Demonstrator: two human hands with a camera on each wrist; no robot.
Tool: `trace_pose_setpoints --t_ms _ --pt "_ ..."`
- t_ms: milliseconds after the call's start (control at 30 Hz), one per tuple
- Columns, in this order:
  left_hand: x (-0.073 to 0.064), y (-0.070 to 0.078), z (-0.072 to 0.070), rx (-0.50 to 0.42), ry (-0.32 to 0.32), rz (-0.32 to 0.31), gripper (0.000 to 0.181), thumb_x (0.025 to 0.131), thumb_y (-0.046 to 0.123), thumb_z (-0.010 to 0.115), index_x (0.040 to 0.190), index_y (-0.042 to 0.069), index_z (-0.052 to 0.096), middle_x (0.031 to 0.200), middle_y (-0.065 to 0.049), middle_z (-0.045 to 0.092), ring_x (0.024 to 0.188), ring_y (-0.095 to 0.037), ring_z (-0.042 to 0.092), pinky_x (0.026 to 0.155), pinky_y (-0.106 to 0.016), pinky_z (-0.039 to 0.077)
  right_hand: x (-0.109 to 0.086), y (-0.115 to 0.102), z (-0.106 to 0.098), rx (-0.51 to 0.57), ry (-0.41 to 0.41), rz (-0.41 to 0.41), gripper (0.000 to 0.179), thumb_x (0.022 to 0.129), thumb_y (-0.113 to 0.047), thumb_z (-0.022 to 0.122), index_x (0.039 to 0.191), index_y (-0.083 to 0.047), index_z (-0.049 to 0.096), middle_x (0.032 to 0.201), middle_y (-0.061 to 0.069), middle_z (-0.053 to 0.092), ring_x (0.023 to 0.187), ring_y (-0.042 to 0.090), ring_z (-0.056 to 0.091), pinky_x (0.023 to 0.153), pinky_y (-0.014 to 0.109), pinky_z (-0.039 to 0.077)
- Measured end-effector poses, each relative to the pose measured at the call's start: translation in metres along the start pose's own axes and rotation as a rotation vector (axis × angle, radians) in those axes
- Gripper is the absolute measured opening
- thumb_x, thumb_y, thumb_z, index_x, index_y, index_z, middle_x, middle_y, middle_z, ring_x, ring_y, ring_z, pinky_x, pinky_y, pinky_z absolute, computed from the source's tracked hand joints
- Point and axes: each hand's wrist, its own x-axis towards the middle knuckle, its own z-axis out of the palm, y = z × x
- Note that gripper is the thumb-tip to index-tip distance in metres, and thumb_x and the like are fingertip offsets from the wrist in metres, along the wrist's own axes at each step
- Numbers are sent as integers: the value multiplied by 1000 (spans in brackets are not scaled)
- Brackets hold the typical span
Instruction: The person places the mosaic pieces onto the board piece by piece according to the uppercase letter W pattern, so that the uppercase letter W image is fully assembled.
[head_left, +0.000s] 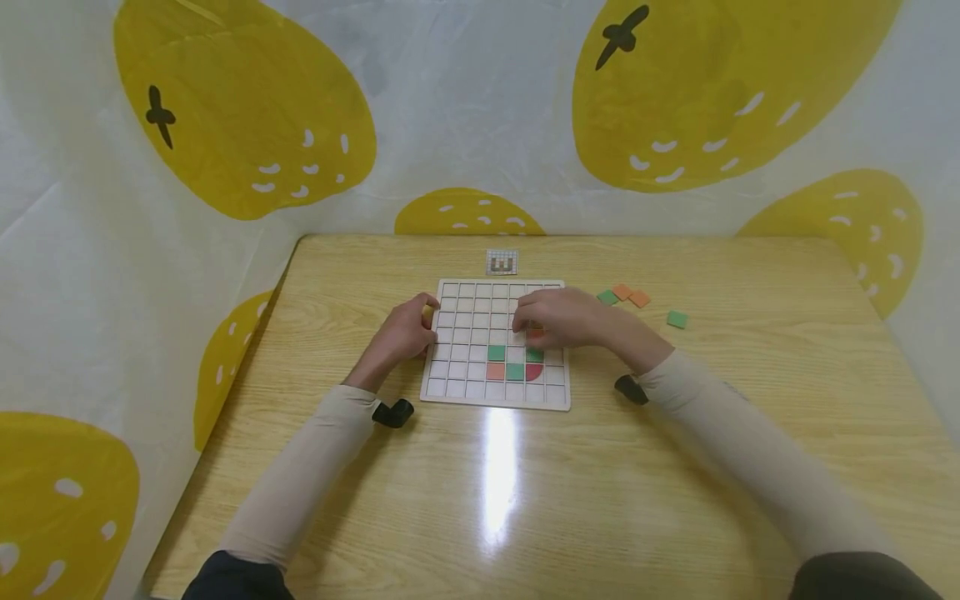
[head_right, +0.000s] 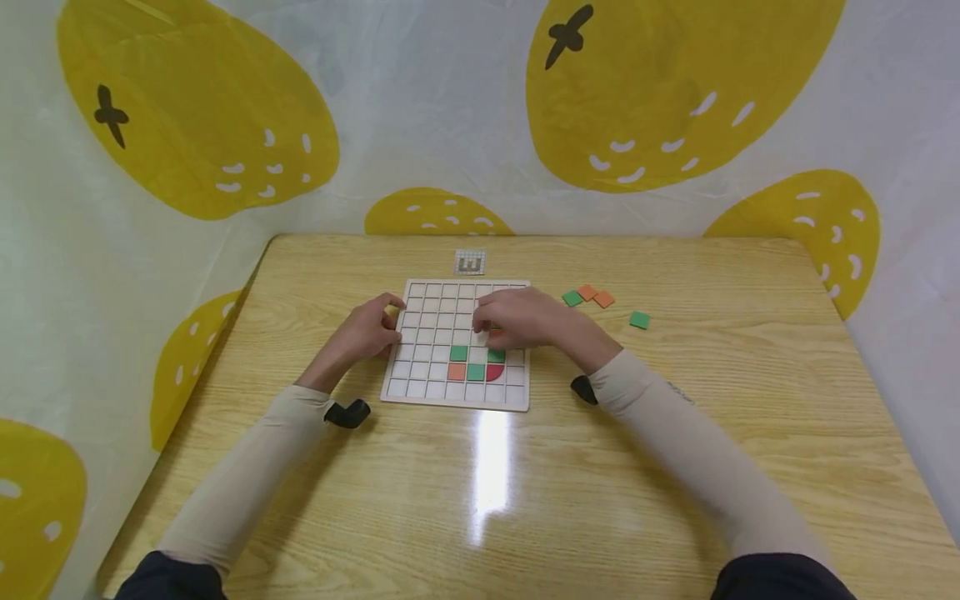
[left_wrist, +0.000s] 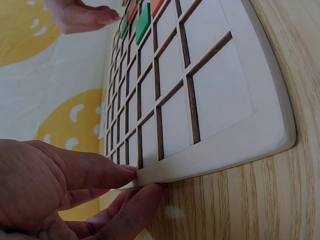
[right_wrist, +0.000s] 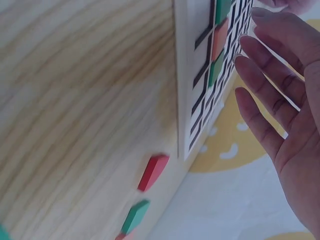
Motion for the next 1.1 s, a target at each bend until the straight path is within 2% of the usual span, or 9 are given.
trace_pose_setpoints --t_ms 167,433,800,1100 --pt "-1 0 0 2 5 0 51 94 -4 62 141 8 47 101 -16 59 68 -21 59 58 -27 50 -14 14 -2 2 49 31 17 89 -23 78 103 -15 74 102 -3 69 94 17 65 76 39 56" --pt "0 0 0 8 5 -9 51 93 -4 62 141 9 47 102 -16 59 69 -21 60 58 -26 50 -41 35 -14 37 28 165 23 89 -19 75 111 -13 74 111 0 69 100 20 64 87 43 54" --pt "1 -1 -1 0 0 -4 51 94 -4 62 141 9 47 102 -16 58 69 -22 60 58 -27 50 -73 60 -23 14 79 292 24 85 -17 80 106 -10 74 107 5 70 97 26 67 82 47 55" --pt "0 -1 -1 -6 -5 1 52 93 -4 62 142 9 47 104 -16 58 69 -20 59 58 -26 50 -93 75 -29 -19 99 318 29 83 -17 82 108 -7 72 108 7 68 98 30 66 81 51 55"
